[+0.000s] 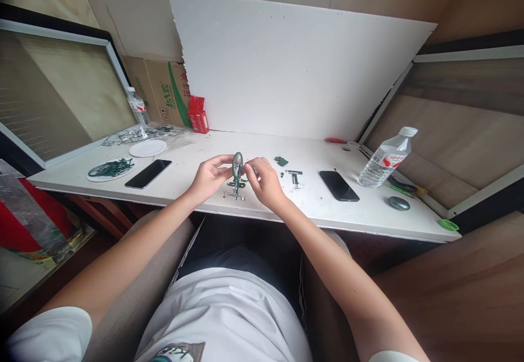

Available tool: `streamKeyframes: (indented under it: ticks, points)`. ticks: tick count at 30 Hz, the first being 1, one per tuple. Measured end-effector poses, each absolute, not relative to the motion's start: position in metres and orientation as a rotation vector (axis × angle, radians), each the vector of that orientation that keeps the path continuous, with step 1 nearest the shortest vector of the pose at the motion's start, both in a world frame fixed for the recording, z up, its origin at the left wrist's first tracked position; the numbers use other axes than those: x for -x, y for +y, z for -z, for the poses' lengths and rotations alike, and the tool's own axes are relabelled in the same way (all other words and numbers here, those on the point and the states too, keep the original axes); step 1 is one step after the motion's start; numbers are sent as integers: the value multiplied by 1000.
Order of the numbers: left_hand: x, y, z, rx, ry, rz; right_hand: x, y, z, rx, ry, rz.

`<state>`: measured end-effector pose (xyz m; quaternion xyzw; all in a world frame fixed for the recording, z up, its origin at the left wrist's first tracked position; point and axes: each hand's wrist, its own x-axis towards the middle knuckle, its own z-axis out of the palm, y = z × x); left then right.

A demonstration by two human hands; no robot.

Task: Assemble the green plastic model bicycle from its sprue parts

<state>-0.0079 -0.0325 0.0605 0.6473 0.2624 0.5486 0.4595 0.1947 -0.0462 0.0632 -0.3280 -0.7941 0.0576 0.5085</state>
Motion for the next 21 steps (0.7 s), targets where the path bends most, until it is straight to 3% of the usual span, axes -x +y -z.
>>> streamKeyframes:
  ticks: [21]
  points:
    - [26,-49,-90,-1888,564,-1295,-190,-67,-83,721,-1966,24]
